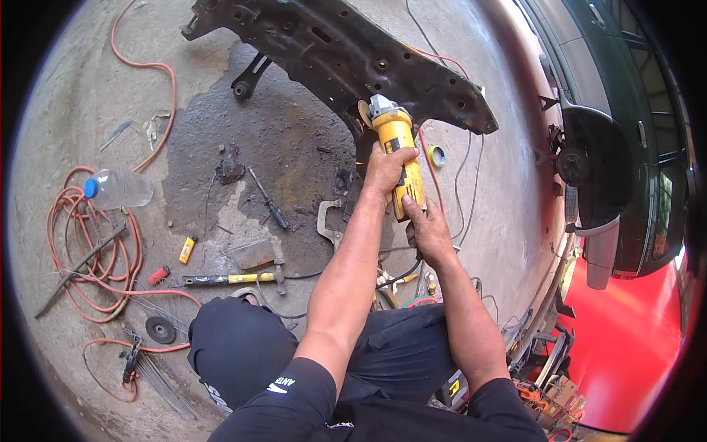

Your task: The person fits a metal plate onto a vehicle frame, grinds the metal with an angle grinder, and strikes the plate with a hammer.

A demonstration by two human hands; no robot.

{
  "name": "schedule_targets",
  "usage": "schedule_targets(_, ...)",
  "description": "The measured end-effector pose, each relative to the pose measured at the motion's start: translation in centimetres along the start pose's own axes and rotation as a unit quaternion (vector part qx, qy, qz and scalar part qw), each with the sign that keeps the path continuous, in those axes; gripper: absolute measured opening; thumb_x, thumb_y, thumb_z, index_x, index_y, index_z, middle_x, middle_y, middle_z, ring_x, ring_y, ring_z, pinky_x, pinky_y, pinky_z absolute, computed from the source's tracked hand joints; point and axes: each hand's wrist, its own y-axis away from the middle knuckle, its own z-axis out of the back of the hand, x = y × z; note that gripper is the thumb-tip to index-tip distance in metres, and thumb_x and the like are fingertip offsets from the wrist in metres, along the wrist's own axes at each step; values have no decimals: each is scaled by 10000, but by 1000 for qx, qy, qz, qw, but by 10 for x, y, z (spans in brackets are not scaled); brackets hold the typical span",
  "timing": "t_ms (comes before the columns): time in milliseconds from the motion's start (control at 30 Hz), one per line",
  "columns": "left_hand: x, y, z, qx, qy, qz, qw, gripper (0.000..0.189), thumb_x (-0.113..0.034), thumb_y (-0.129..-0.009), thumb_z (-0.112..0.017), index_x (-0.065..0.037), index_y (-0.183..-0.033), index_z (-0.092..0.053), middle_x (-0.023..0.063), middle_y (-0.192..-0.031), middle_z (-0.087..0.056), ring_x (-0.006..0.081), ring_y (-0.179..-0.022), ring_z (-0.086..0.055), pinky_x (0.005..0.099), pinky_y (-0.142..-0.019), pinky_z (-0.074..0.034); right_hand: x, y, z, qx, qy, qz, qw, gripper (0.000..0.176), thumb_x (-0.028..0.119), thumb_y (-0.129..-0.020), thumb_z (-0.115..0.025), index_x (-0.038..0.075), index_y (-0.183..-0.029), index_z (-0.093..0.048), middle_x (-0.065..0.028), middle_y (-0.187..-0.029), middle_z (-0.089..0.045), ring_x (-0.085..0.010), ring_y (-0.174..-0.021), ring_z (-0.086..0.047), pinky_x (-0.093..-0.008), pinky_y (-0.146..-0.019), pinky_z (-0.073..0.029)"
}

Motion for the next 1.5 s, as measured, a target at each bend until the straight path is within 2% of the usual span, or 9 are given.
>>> schedule_targets(300, -3, -2, 1, 14, 48, -8, 999, 516, -142, -838, -799, -11, -1249, -516, 106, -958, -674, 203, -763, -694, 354, -701, -604, 11, 4, -2, -2, -2, 0, 1000, 421, 446, -997, -728, 49, -1025, -593, 13, -726, -578, -57, -501, -479, -262, -446, -380)
schedule_targets(533, -2, 3, 0, 1, 35, 5, 999, 510, -146, -844, -796, -8, -1250, -521, 103, -967, -671, 198, -777, -691, 353, -724, -600, 4, -1, -1, 7, 5, 10, 1000, 410, 455, -1021, -688, 67, -1050, -557, 23, -696, -524, -58, -459, -442, -253, -417, -357)
schedule_targets(633, -2, 2, -2, 0, 43, 5, 999, 545, -118, -804, -809, 21, -1241, -515, 110, -973, -659, 196, -786, -684, 354, -707, -592, 6, 0, -2, 4, 1, 6, 1000, 403, 451, -1024, -684, 72, -1047, -549, 30, -675, -508, -56, -454, -435, -251, -414, -351)
schedule_targets(800, -4, 1, -1, 9, 42, 2, 999, 552, -121, -802, -812, 22, -1243, -513, 114, -978, -661, 200, -790, -687, 357, -706, -593, 6, 0, -2, 3, 5, -2, 1000, 399, 446, -1028, -681, 72, -1059, -547, 35, -657, -497, -56, -448, -426, -249, -412, -343)
schedule_targets(900, -5, 2, -1, 5, 35, 8, 999, 553, -127, -801, -812, 21, -1242, -514, 116, -977, -661, 203, -792, -688, 362, -708, -596, 6, 0, -2, 6, -4, 2, 1000, 399, 445, -1027, -683, 70, -1057, -548, 34, -667, -503, -56, -454, -429, -251, -415, -346)
schedule_targets(1033, -4, 0, 0, 13, 28, 5, 1000, 528, -156, -841, -801, -11, -1257, -511, 107, -975, -674, 200, -783, -697, 352, -718, -604, 8, 1, -1, 2, -22, 1, 1000, 406, 418, -1003, -724, 37, -1036, -587, 11, -738, -573, -50, -501, -475, -250, -445, -375)
schedule_targets(1300, -9, -2, 2, 18, 38, -1, 999, 511, -135, -815, -803, 5, -1223, -530, 104, -958, -667, 203, -783, -693, 360, -715, -600, 10, 1, -2, -1, 3, 5, 1000, 406, 426, -1000, -727, 37, -999, -608, 8, -754, -596, -65, -524, -496, -263, -465, -386)
schedule_targets(1500, -18, 2, 4, 16, 56, 3, 998, 489, -134, -836, -793, -2, -1230, -535, 103, -963, -669, 203, -781, -693, 355, -712, -600, 10, -1, -9, -28, 32, 30, 999, 465, 445, -985, -741, -2, -1038, -627, -19, -789, -635, -86, -596, -535, -280, -545, -437)
